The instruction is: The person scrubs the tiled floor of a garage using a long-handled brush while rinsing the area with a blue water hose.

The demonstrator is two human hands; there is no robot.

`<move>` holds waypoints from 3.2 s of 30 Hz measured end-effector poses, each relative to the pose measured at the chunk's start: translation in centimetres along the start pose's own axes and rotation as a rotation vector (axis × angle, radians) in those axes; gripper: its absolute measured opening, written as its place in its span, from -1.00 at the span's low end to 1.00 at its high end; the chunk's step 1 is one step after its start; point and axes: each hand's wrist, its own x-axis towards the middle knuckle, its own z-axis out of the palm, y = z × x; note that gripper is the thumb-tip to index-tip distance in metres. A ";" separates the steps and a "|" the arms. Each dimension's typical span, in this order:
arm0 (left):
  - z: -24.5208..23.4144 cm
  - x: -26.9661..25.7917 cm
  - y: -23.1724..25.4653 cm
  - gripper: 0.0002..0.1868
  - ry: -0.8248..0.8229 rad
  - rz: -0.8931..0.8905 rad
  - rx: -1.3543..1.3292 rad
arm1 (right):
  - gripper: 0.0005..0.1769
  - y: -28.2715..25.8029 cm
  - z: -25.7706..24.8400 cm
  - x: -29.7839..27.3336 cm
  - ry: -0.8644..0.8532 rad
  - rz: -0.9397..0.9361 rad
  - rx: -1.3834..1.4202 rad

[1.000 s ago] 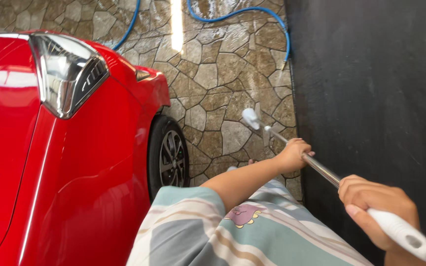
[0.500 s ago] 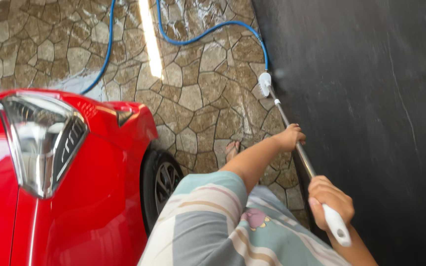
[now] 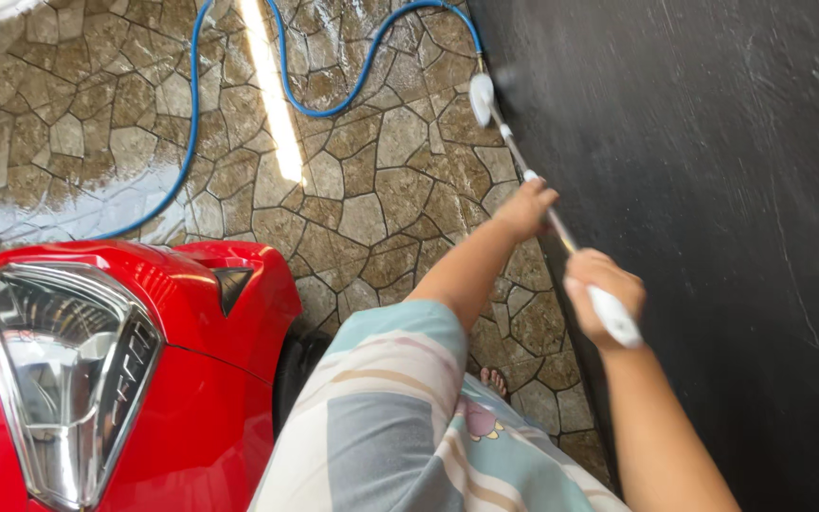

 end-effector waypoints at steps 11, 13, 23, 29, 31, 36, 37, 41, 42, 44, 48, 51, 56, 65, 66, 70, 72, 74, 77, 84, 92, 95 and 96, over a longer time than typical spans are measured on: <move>2.9 -5.5 9.2 -0.69 -0.021 0.364 -0.200 | -0.82 -7.1 -5.0 -4.9 0.183 -0.020 -0.003; 3.4 -2.1 3.5 -0.73 0.008 0.215 -0.057 | -0.88 -2.7 -1.9 -3.4 0.128 0.028 -0.033; 1.7 -3.7 9.9 -0.73 -0.178 0.191 -0.058 | -0.88 -5.3 -8.8 -4.3 -0.069 0.148 0.140; 2.8 -8.0 17.7 -0.81 -0.099 0.294 -0.139 | -0.90 -6.4 -13.5 -8.3 0.102 0.078 0.404; 3.5 -5.4 13.4 -0.72 0.002 0.303 -0.100 | -0.75 -4.5 -11.1 -6.7 0.136 -0.037 0.176; 1.0 2.0 -1.6 -0.91 0.188 -0.083 -0.029 | -0.88 2.4 -2.2 2.0 -0.099 -0.096 -0.049; 0.3 2.2 -3.4 -0.76 0.366 -0.003 0.142 | -0.95 3.1 -0.5 3.3 -0.150 -0.098 0.068; -0.7 0.4 -2.8 -0.59 0.441 0.175 0.148 | -0.91 -0.1 -2.2 5.0 -0.235 -0.090 0.146; -0.4 -0.2 -0.2 -0.71 0.341 0.189 0.099 | -0.91 -1.9 -4.3 4.9 -0.266 -0.052 0.088; 0.3 -3.9 6.8 -0.82 0.047 0.061 -0.098 | -0.92 -6.2 -8.7 4.0 -0.333 -0.012 0.228; 0.7 -9.7 16.3 -0.71 0.116 0.247 -0.213 | -0.85 -12.9 -11.6 1.0 -0.125 0.020 0.301; 0.8 -7.8 12.5 -0.80 0.154 0.247 -0.156 | -0.77 -10.3 -9.1 0.4 -0.078 -0.029 0.359; 0.3 -1.1 -2.0 -0.80 0.297 0.008 -0.029 | -0.84 -0.5 -2.0 3.3 -0.120 -0.069 0.141; 1.5 -8.6 4.4 -0.61 0.484 -0.136 -0.133 | -0.77 -3.6 -7.7 5.6 -0.472 0.039 0.456; 1.8 -10.5 7.3 -0.63 0.447 -0.176 -0.241 | -0.74 -4.7 -9.2 5.9 -0.535 0.044 0.597; 1.4 -15.8 12.7 -0.70 0.596 -0.345 -0.345 | -0.72 -7.5 -9.6 6.4 -0.682 0.082 0.754; 1.2 -15.7 12.3 -0.71 0.666 -0.276 -0.340 | -0.76 -8.5 -9.9 7.2 -0.702 0.070 0.620; 1.3 -13.1 11.2 -0.71 0.658 -0.133 -0.341 | -0.77 -9.2 -10.2 7.8 -0.676 0.051 0.502; 1.6 -6.9 9.2 -0.70 0.568 0.012 -0.368 | -0.76 -9.2 -9.7 8.3 -0.597 0.008 0.376; -1.3 -3.4 6.6 -0.69 0.569 -0.146 -0.284 | -0.73 -6.6 -6.4 11.2 -0.677 -0.055 0.475; -5.6 -23.2 -2.6 -0.82 0.522 -0.540 -0.100 | -0.77 -6.1 4.0 10.0 -0.933 -0.007 0.660; -5.2 -23.4 -4.2 -0.89 0.436 -0.585 -0.095 | -0.82 -6.6 4.0 9.4 -0.932 -0.024 0.710; -4.5 -21.6 -4.2 -0.83 0.444 -0.498 -0.072 | -0.90 -6.9 2.7 9.7 -0.904 0.055 0.583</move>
